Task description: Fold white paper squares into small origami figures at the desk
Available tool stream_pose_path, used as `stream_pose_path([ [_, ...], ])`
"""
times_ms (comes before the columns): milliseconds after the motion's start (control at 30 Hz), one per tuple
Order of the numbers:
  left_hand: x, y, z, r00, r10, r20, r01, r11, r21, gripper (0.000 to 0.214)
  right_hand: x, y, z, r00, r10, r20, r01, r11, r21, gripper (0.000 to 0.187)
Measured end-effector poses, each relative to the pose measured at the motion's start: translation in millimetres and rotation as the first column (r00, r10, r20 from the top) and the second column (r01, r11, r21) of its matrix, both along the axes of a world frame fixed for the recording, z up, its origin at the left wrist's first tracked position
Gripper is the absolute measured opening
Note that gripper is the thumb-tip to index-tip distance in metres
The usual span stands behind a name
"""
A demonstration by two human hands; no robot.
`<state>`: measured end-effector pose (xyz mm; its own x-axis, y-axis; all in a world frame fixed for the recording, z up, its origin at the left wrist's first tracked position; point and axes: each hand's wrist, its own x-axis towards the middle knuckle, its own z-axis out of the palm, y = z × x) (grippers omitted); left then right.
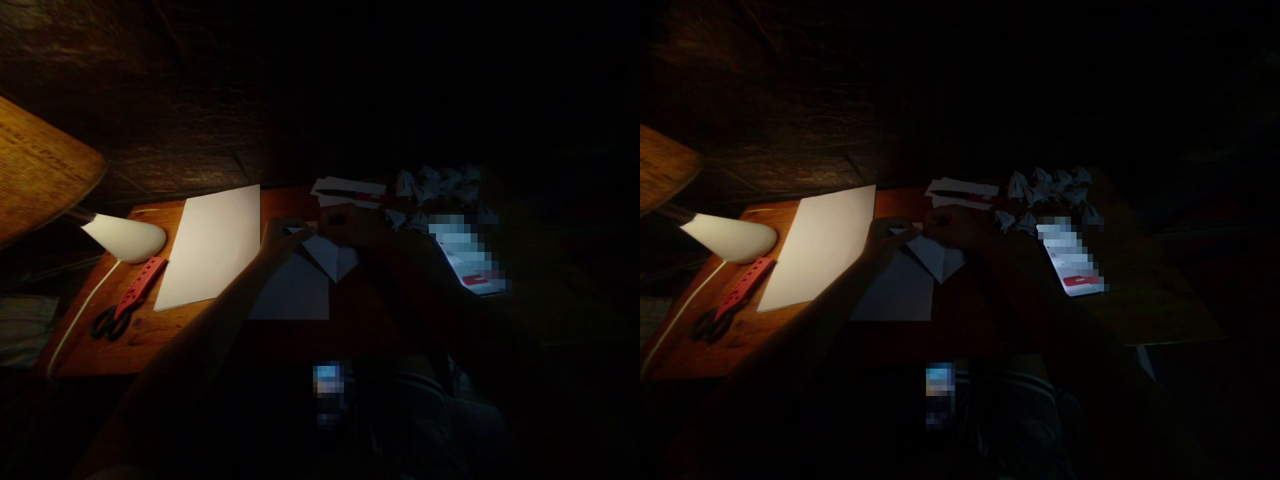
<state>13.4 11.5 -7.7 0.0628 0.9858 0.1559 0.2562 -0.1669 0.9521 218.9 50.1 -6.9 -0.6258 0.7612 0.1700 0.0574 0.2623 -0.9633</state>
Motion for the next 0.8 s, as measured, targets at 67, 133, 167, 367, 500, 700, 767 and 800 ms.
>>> stream_pose_path([
  [67,0,0,-0.4,1.000,0.021,0.014,-0.021,1.000,-0.001,0.036,-1,1,-1.2,1.000,-0.001,-0.001,0.001,1.000,0.020,0.017],
  [133,-1,2,-1.5,0.998,0.052,0.036,-0.052,0.999,0.006,0.034,-2,2,-2.4,1.000,-0.024,-0.008,0.024,0.999,0.039,0.020],
  [167,-2,3,-2.2,0.996,0.070,0.048,-0.071,0.997,0.008,0.033,-3,3,-3.0,0.999,-0.038,-0.007,0.038,0.998,0.040,0.023],
  [367,-5,5,-4.3,0.991,0.110,0.080,-0.111,0.994,0.007,0.031,-2,5,-5.5,0.995,-0.093,-0.024,0.092,0.995,-0.027,0.037],
  [500,-2,3,-3.2,0.990,0.103,0.091,-0.105,0.994,0.009,0.028,-3,6,-6.5,0.993,-0.111,-0.039,0.112,0.994,0.017,0.026],
  [700,-4,6,-5.2,0.977,0.164,0.135,-0.164,0.986,-0.005,0.027,-5,6,-10.9,0.986,-0.148,-0.076,0.146,0.989,-0.033,0.037],
  [767,-5,7,-6.0,0.974,0.186,0.130,-0.189,0.982,0.012,0.027,-4,7,-12.1,0.983,-0.164,-0.086,0.160,0.986,-0.051,0.040],
  [800,-6,7,-6.2,0.974,0.190,0.125,-0.193,0.981,0.017,0.028,-4,7,-12.4,0.982,-0.171,-0.082,0.167,0.985,-0.049,0.041],
])
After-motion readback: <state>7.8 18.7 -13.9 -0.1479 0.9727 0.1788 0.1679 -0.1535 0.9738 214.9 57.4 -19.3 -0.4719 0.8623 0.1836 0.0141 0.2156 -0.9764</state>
